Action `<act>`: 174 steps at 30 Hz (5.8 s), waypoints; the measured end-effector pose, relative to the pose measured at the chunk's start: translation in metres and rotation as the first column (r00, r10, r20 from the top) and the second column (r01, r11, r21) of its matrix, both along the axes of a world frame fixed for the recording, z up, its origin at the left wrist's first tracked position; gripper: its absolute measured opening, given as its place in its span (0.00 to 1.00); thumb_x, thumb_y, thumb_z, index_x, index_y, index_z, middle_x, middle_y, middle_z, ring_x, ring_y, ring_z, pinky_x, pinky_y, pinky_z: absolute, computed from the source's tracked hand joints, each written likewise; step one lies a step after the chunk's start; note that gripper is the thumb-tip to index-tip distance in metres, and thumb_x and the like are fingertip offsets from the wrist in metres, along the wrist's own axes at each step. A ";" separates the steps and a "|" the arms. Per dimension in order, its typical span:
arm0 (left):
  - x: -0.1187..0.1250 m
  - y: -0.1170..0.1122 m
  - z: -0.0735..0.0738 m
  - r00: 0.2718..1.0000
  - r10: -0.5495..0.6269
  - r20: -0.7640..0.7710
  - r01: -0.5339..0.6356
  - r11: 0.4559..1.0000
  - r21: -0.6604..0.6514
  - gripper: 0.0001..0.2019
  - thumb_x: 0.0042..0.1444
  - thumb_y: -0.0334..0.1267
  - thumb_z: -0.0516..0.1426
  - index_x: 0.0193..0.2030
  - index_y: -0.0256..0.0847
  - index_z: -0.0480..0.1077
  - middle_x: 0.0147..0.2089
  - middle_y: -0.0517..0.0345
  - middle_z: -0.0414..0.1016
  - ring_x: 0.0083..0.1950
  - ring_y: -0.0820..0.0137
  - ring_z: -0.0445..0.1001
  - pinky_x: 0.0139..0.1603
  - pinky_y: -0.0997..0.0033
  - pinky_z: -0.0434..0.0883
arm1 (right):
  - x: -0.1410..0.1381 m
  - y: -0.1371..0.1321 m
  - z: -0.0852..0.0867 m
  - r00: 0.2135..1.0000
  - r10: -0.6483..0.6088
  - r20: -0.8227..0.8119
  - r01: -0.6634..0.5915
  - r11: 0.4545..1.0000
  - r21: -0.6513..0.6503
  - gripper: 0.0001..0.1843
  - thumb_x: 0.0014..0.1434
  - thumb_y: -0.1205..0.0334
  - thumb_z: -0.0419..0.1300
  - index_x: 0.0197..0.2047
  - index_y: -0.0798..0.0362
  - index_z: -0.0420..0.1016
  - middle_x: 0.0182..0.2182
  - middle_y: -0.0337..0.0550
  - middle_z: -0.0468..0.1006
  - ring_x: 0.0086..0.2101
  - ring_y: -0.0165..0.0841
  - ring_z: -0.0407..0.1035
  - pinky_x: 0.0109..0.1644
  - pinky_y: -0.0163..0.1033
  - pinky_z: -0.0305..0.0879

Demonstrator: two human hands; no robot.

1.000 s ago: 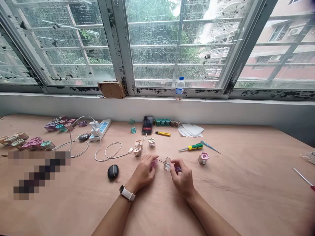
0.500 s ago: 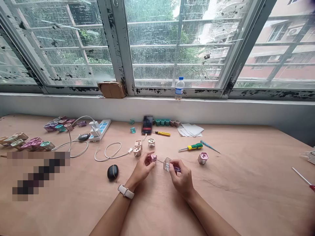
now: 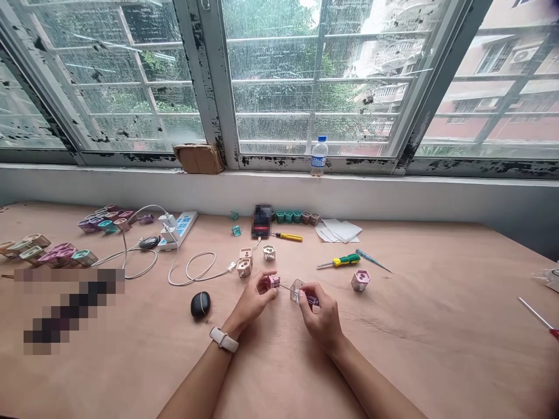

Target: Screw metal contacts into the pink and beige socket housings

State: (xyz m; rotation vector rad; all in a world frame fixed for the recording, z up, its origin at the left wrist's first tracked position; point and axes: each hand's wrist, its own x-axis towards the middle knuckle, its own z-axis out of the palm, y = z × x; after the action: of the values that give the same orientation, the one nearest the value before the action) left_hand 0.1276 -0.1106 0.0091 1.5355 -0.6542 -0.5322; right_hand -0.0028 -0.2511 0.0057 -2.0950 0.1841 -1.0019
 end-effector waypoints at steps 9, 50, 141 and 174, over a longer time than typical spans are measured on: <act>0.000 0.000 -0.001 1.000 -0.016 -0.022 0.015 1.000 -0.020 0.25 0.51 0.37 0.63 0.56 0.36 0.67 0.51 0.46 0.76 0.55 0.59 0.74 0.57 0.55 0.71 | 0.001 0.000 -0.002 1.000 -0.009 -0.001 0.009 1.000 -0.008 0.08 0.65 0.60 0.55 0.36 0.53 0.70 0.25 0.38 0.75 0.23 0.28 0.69 0.27 0.32 0.65; 0.000 0.000 -0.001 0.999 -0.014 -0.036 0.013 1.000 -0.027 0.25 0.50 0.36 0.63 0.56 0.36 0.67 0.49 0.46 0.76 0.54 0.59 0.74 0.57 0.54 0.71 | 0.002 0.000 -0.003 1.000 -0.001 0.005 0.001 1.000 0.029 0.07 0.65 0.58 0.56 0.43 0.52 0.67 0.24 0.36 0.71 0.23 0.28 0.68 0.26 0.32 0.64; -0.007 0.001 0.008 0.928 -0.002 -0.372 -0.086 0.972 -0.219 0.24 0.46 0.36 0.68 0.51 0.40 0.69 0.46 0.52 0.72 0.41 0.66 0.75 0.47 0.56 0.77 | 0.002 0.002 -0.006 0.989 0.009 -0.151 -0.016 0.999 -0.045 0.08 0.64 0.60 0.53 0.35 0.52 0.70 0.24 0.38 0.73 0.24 0.29 0.68 0.28 0.32 0.62; -0.001 0.003 0.000 0.957 0.014 -0.290 -0.086 0.967 -0.239 0.20 0.49 0.35 0.66 0.50 0.40 0.71 0.44 0.52 0.75 0.48 0.64 0.75 0.55 0.59 0.72 | 0.001 0.002 -0.005 0.993 0.013 -0.115 -0.018 0.999 -0.045 0.08 0.65 0.60 0.54 0.35 0.53 0.70 0.25 0.39 0.73 0.24 0.29 0.68 0.29 0.32 0.62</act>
State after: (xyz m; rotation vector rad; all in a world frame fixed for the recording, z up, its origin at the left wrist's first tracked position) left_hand 0.1267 -0.1078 0.0096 1.2061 -0.4380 -0.5962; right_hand -0.0023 -0.2491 0.0011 -2.1941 0.2040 -0.8853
